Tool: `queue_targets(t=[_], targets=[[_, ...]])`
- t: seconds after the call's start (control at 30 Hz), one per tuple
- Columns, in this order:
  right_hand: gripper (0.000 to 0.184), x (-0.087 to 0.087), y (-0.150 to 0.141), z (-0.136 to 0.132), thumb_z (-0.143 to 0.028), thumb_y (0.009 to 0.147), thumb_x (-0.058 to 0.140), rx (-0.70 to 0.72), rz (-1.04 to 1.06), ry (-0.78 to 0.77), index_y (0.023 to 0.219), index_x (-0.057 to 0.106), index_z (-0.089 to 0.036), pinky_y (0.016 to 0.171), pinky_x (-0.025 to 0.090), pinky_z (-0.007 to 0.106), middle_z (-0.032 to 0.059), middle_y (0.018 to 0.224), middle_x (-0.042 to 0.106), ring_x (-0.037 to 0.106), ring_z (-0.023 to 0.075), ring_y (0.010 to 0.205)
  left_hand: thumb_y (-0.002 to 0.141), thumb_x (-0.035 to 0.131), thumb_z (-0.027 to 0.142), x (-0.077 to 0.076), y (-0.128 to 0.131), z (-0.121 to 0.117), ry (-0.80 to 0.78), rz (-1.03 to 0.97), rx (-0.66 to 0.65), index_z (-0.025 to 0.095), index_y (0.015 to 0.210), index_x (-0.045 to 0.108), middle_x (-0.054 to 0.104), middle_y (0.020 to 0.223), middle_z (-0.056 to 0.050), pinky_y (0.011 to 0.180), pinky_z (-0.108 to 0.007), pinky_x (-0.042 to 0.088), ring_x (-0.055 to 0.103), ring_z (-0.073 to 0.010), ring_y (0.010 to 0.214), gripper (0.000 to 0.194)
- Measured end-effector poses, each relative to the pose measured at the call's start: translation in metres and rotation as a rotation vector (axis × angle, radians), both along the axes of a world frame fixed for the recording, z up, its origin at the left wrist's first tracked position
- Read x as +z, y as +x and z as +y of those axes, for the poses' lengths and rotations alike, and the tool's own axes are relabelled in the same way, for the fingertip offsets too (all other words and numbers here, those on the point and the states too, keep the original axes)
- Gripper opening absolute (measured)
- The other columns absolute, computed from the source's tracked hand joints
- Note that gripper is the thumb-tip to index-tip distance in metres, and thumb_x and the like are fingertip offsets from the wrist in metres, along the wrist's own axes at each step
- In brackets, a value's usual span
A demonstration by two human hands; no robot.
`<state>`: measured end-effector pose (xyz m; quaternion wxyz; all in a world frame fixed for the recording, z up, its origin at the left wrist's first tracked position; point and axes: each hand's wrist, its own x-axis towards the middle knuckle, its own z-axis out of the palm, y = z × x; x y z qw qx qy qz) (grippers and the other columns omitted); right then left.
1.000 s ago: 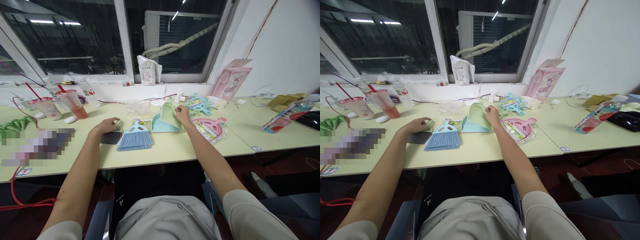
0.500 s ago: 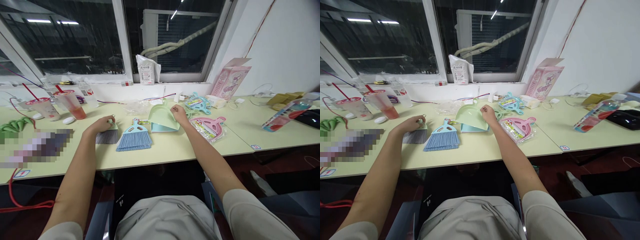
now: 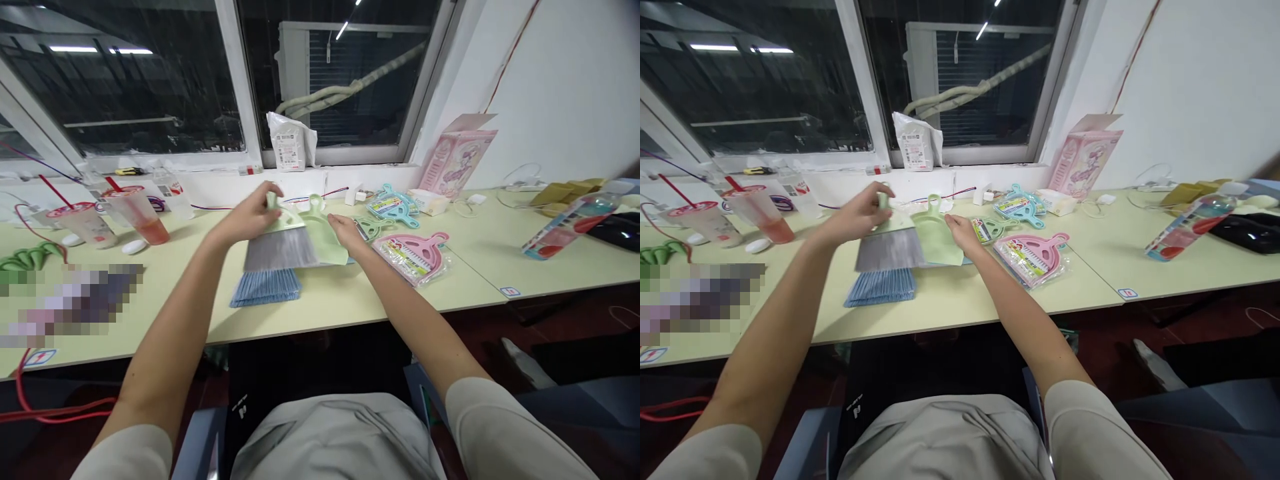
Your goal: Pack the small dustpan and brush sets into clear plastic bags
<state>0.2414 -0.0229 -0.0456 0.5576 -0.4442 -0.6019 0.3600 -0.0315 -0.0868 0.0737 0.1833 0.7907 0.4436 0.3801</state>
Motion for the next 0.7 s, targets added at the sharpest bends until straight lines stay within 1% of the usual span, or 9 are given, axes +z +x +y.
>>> queue_targets(t=[0.1,0.2,0.3,0.4,0.47,0.57,0.6,0.63,0.7], targets=[[0.061,0.001,-0.009,-0.009,-0.082,0.083,0.061,0.064,-0.002,-0.035,0.079,0.071,-0.021,0.082,0.049,0.033,0.0008,0.078,0.07,0.065,0.0248,0.089,0.083,0.073,0.019,-0.014,0.051,0.019,0.077,0.107,-0.033,0.024,0.124,0.06,0.058,0.083,-0.002,0.076,-0.037,0.048,0.059,-0.0234,0.074,0.043],[0.068,0.003,-0.009,-0.013,-0.088,0.08,0.061,0.121,-0.01,-0.054,0.074,0.069,-0.021,0.08,0.049,0.034,0.0029,0.073,0.067,0.064,0.0264,0.088,0.085,0.069,0.015,-0.036,0.072,0.031,0.107,0.125,-0.003,0.022,0.13,0.052,0.062,0.09,-0.006,0.079,-0.038,0.047,0.063,-0.0266,0.082,0.048],[0.066,0.005,-0.008,-0.015,-0.086,0.077,0.067,0.193,-0.035,-0.006,0.077,0.07,-0.02,0.084,0.048,0.034,0.0038,0.078,0.067,0.063,0.0273,0.095,0.088,0.067,0.018,-0.054,0.078,0.029,0.092,0.123,0.078,0.021,0.134,0.047,0.064,0.102,-0.01,0.085,-0.039,0.048,0.064,-0.0292,0.096,0.05],[0.06,0.005,-0.009,-0.015,-0.078,0.074,0.077,0.294,-0.074,0.072,0.086,0.072,-0.019,0.088,0.046,0.032,0.003,0.088,0.069,0.061,0.0256,0.098,0.09,0.063,0.017,-0.067,0.085,0.021,0.119,0.149,0.192,0.021,0.132,0.049,0.064,0.11,-0.014,0.094,-0.044,0.048,0.058,-0.0331,0.114,0.045],[0.055,0.004,-0.011,-0.015,-0.072,0.075,0.078,0.33,-0.08,0.117,0.088,0.073,-0.019,0.089,0.046,0.033,0.0022,0.09,0.068,0.061,0.0246,0.097,0.089,0.064,0.016,-0.071,0.09,0.017,0.194,0.165,0.267,0.019,0.129,0.053,0.063,0.115,-0.017,0.101,-0.049,0.046,0.052,-0.0361,0.123,0.041],[0.045,0.001,-0.01,-0.011,-0.064,0.08,0.075,0.333,-0.1,0.151,0.082,0.072,-0.02,0.095,0.045,0.034,0.0023,0.089,0.067,0.061,0.0252,0.1,0.084,0.074,0.024,-0.07,0.087,0.016,0.306,0.139,0.392,0.018,0.126,0.058,0.058,0.13,-0.02,0.109,-0.056,0.04,0.046,-0.0404,0.132,0.045],[0.042,0.0,-0.009,-0.01,-0.062,0.082,0.074,0.327,-0.112,0.154,0.081,0.072,-0.02,0.096,0.044,0.035,0.0026,0.089,0.067,0.061,0.0256,0.102,0.083,0.077,0.028,-0.069,0.082,0.017,0.299,0.108,0.408,0.017,0.126,0.059,0.056,0.135,-0.021,0.11,-0.056,0.04,0.047,-0.0406,0.132,0.048],[0.04,-0.001,-0.008,-0.009,-0.06,0.084,0.073,0.322,-0.121,0.154,0.081,0.073,-0.02,0.098,0.044,0.035,0.0029,0.09,0.068,0.061,0.0259,0.104,0.082,0.079,0.032,-0.068,0.075,0.018,0.247,0.063,0.391,0.017,0.127,0.059,0.056,0.136,-0.021,0.108,-0.054,0.042,0.05,-0.0395,0.129,0.051],[0.036,-0.002,-0.007,-0.008,-0.056,0.086,0.071,0.305,-0.124,0.152,0.085,0.075,-0.02,0.1,0.044,0.036,0.003,0.092,0.069,0.062,0.026,0.106,0.085,0.076,0.041,-0.068,0.059,0.019,0.031,-0.049,0.259,0.017,0.131,0.058,0.062,0.13,-0.018,0.099,-0.048,0.048,0.061,-0.0338,0.116,0.055]])
